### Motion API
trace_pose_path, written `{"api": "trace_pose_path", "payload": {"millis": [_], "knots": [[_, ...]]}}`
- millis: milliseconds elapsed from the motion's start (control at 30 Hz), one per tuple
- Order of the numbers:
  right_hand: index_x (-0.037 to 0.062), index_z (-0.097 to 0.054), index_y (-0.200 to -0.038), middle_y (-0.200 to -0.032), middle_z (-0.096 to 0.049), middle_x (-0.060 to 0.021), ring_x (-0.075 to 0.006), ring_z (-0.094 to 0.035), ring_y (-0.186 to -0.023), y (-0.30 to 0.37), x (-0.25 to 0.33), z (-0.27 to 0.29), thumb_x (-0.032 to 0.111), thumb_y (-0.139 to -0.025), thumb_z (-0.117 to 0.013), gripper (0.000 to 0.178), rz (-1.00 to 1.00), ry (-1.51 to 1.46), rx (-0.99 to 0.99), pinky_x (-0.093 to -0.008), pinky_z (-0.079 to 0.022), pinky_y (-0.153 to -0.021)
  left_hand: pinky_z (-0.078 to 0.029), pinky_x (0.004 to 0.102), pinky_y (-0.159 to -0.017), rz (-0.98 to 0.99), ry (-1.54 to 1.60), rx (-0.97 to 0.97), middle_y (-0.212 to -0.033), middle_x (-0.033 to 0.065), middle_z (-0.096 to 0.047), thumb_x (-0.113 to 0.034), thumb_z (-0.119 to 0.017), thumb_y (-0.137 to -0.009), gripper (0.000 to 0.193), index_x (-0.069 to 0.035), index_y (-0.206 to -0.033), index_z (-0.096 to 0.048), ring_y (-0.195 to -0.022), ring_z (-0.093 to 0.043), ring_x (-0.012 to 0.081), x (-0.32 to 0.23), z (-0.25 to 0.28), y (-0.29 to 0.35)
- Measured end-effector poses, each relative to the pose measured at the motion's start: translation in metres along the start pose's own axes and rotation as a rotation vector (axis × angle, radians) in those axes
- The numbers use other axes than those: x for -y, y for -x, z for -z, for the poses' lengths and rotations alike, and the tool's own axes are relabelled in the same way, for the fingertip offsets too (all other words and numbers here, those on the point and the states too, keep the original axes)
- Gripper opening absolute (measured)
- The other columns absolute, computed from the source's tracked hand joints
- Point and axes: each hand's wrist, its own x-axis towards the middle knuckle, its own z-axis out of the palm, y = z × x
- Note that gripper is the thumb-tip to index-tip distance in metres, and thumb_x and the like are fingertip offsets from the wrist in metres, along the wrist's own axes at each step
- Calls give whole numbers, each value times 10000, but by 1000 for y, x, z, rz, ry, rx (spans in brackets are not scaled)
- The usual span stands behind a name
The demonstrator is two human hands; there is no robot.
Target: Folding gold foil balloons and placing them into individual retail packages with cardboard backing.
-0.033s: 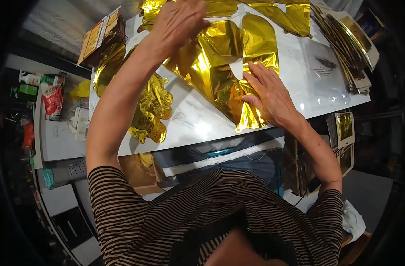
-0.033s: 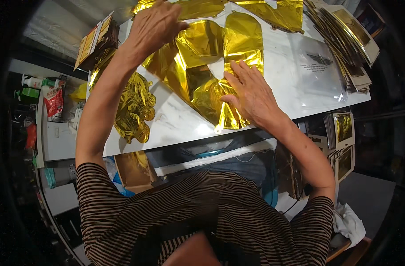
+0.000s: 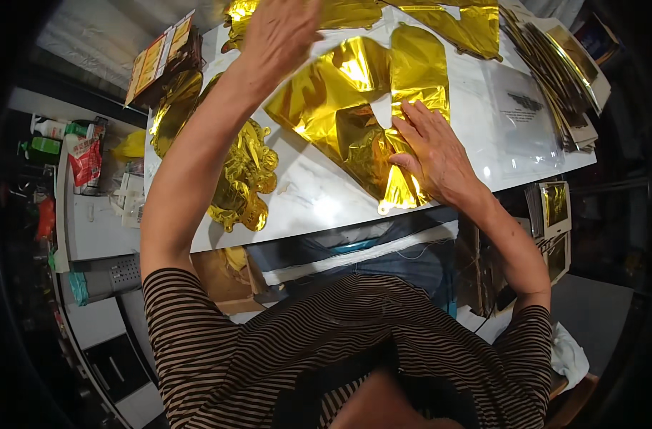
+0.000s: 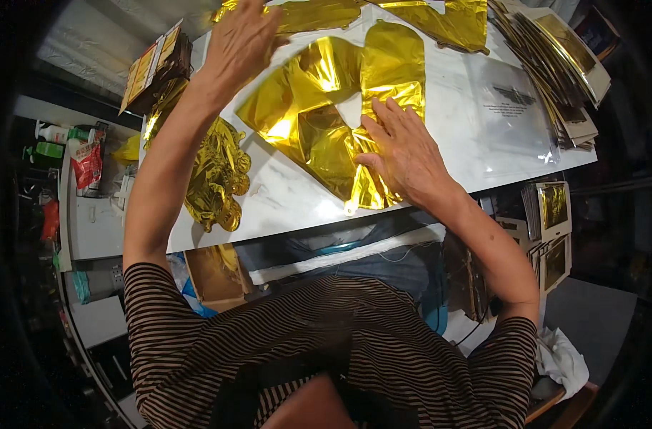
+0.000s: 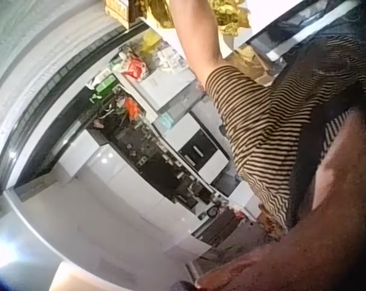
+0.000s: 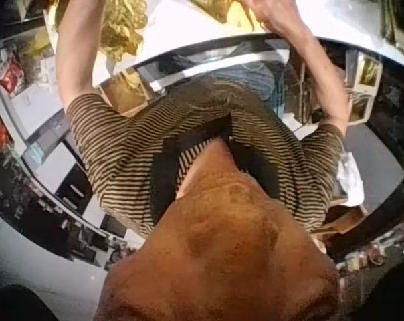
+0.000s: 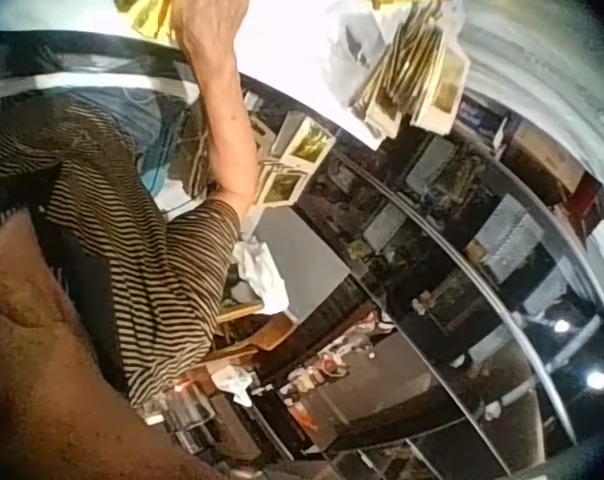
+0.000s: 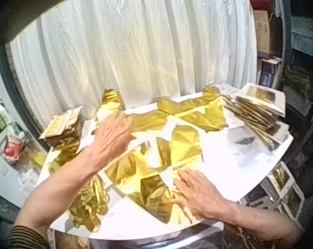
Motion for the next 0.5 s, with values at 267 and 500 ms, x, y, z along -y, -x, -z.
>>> {"api": "trace_pose_path", "payload": {"millis": [267, 500], "knots": [[8, -547, -1439, -1575, -438, -236, -422, -373, -1490, 5, -1, 5, 371, -952, -715, 630, -59, 4, 33, -525, -292, -1238, -264, 652, -1205, 163, 468, 497, -1633, 272, -330, -475, -575, -1022, 686, -40, -1540, -460, -1503, -319, 479, -99, 17, 74], [-3, -592, -1401, -1527, -484, -249, -458, -405, -1449, 19, -8, 18, 310, -891, -785, 629, -97, 19, 3, -519, -334, -1207, -344, 550, -1209, 365, 507, 334, -1559, 264, -449, -391, -786, -903, 850, -45, -1576, -398, -1464, -385, 505, -74, 8, 118]]}}
